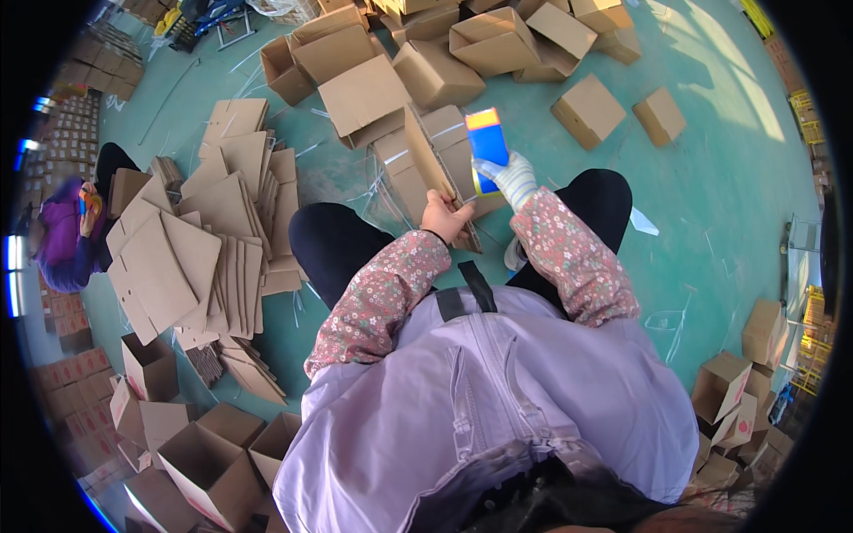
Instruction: The person assembles flat cardboard boxes by folding flaps and secures them with a handheld tape dispenser. They repeatedly pick up flat sheets, fold them into boxes, and apply tape to close the seams, stacking finished boxes nearby.
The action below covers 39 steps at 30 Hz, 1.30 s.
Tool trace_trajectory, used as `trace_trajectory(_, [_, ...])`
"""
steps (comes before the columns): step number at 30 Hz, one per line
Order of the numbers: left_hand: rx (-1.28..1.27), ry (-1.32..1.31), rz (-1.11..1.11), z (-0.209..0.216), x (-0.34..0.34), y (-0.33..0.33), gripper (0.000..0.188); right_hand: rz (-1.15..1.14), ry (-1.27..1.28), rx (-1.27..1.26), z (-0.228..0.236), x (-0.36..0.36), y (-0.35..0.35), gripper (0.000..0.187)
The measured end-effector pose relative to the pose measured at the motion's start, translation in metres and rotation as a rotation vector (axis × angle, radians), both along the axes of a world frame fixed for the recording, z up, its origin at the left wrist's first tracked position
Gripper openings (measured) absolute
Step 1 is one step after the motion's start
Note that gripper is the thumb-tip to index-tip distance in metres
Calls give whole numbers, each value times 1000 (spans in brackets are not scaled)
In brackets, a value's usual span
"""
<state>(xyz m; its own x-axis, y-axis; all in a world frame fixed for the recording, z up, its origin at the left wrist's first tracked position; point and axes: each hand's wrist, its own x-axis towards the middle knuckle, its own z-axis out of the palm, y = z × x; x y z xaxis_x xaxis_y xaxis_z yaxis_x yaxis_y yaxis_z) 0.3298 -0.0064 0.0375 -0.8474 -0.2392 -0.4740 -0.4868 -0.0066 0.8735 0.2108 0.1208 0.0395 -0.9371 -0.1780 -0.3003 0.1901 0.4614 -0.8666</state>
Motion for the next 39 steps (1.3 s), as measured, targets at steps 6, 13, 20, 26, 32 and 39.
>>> trace_trajectory(6, [300, -20, 31, -3, -30, -41, 64, 216, 71, 418, 23, -4, -19, 75])
trace_trajectory(13, [-49, 33, 3, -11, -80, -75, 88, 321, -5, 414, 24, 18, -29, 84])
trace_trajectory(20, [-90, 178, -63, -16, -69, -86, 90, 393, -88, 478, 39, 9, -23, 78])
trace_trajectory(26, [-270, 215, -68, -13, -65, -87, 77, 425, 49, 709, 61, 16, -35, 72])
trace_trajectory(32, [-656, 257, -109, 18, -32, -92, 63, 304, 157, 743, 96, -30, -38, 61])
trace_trajectory(39, [-793, 261, -186, 16, -7, -74, 69, 300, 101, 853, 81, -40, -59, 70])
